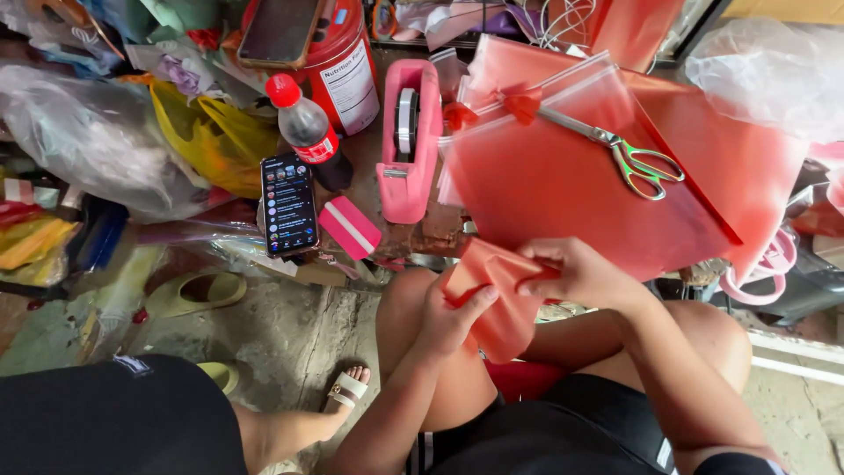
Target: Assembling a decorative bouquet by folding and attaching red and pink paper to a base
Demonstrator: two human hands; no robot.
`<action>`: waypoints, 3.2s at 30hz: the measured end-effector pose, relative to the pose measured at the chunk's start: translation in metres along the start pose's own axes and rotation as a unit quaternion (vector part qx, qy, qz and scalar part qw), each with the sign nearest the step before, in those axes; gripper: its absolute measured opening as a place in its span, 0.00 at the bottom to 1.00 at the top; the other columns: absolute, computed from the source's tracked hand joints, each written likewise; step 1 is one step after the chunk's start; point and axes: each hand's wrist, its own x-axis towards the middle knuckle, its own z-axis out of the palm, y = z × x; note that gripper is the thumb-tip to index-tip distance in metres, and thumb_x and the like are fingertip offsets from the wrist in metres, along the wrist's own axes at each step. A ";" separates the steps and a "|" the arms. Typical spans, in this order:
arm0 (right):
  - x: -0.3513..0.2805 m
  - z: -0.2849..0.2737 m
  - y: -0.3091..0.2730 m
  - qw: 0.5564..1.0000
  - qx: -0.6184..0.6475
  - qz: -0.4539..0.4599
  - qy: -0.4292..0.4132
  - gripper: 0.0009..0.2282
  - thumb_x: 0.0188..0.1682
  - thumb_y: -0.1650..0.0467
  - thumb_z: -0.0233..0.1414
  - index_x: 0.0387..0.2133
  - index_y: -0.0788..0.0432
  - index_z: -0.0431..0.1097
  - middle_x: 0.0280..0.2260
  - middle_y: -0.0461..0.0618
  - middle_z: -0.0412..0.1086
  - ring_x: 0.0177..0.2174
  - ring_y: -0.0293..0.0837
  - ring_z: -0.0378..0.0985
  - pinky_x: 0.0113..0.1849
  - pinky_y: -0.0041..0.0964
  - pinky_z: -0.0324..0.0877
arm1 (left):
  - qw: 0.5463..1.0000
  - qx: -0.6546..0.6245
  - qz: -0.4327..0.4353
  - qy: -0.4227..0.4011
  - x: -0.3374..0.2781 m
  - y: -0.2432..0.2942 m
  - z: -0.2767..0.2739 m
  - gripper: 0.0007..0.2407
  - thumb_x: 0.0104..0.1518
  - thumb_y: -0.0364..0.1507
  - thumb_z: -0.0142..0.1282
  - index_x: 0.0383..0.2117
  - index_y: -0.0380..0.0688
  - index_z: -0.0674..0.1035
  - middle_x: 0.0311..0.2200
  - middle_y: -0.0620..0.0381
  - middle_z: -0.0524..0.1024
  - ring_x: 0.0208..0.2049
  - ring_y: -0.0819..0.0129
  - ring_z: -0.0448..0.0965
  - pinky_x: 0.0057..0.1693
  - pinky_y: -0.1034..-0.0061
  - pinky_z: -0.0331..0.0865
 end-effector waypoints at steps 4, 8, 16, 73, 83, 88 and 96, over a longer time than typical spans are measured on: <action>-0.041 -0.016 0.027 0.992 0.050 -0.071 0.092 0.09 0.42 0.74 0.65 0.35 0.60 0.75 0.32 0.42 0.74 0.34 0.33 0.74 0.36 0.27 0.69 | 0.994 -0.037 -0.082 -0.068 -0.009 0.004 -0.008 0.24 0.44 0.29 0.71 0.49 0.40 0.77 0.40 0.55 0.82 0.41 0.71 0.81 0.50 0.77 0.77; -0.071 -0.041 0.036 0.925 0.263 -0.081 0.261 0.26 0.36 0.78 0.63 0.50 0.57 0.64 0.43 0.47 0.71 0.42 0.39 0.77 0.47 0.36 0.76 | 0.981 0.118 0.048 -0.143 -0.003 0.026 -0.013 0.20 0.47 0.33 0.70 0.46 0.40 0.80 0.41 0.59 0.80 0.44 0.74 0.78 0.55 0.80 0.71; -0.094 -0.047 0.049 0.868 0.313 -0.108 0.370 0.23 0.38 0.78 0.62 0.48 0.55 0.65 0.45 0.46 0.70 0.46 0.39 0.74 0.48 0.32 0.76 | 0.987 0.122 0.071 -0.081 0.007 0.054 -0.026 0.11 0.53 0.25 0.67 0.41 0.42 0.80 0.41 0.58 0.80 0.44 0.75 0.81 0.53 0.82 0.77; -0.021 -0.025 0.058 0.831 -0.475 -0.074 0.280 0.17 0.52 0.58 0.53 0.53 0.47 0.72 0.55 0.49 0.65 0.58 0.55 0.64 0.53 0.51 0.58 | 0.721 0.546 0.422 -0.068 0.027 0.036 -0.047 0.27 0.47 0.50 0.65 0.51 0.49 0.78 0.34 0.54 0.74 0.37 0.53 0.79 0.42 0.60 0.75; -0.023 -0.030 0.053 0.864 -0.418 -0.105 0.260 0.15 0.51 0.59 0.56 0.48 0.49 0.72 0.56 0.50 0.66 0.62 0.56 0.62 0.54 0.53 0.56 | 0.789 0.557 0.204 -0.161 0.030 0.041 -0.038 0.40 0.47 0.41 0.69 0.68 0.47 0.62 0.45 0.47 0.80 0.42 0.49 0.82 0.46 0.54 0.70; -0.020 -0.033 0.068 0.871 -0.396 -0.099 0.275 0.14 0.52 0.59 0.56 0.48 0.48 0.73 0.56 0.48 0.66 0.62 0.55 0.62 0.54 0.53 0.57 | 0.742 0.633 0.162 -0.150 0.031 0.035 -0.028 0.41 0.53 0.42 0.64 0.71 0.41 0.53 0.35 0.46 0.83 0.38 0.46 0.83 0.47 0.50 0.69; -0.018 -0.032 0.069 0.864 -0.400 -0.086 0.295 0.16 0.50 0.59 0.57 0.51 0.47 0.73 0.55 0.48 0.66 0.61 0.55 0.63 0.54 0.51 0.57 | 0.782 0.592 0.102 -0.164 0.015 0.077 -0.009 0.41 0.57 0.48 0.57 0.71 0.40 0.51 0.48 0.43 0.81 0.49 0.48 0.83 0.53 0.56 0.70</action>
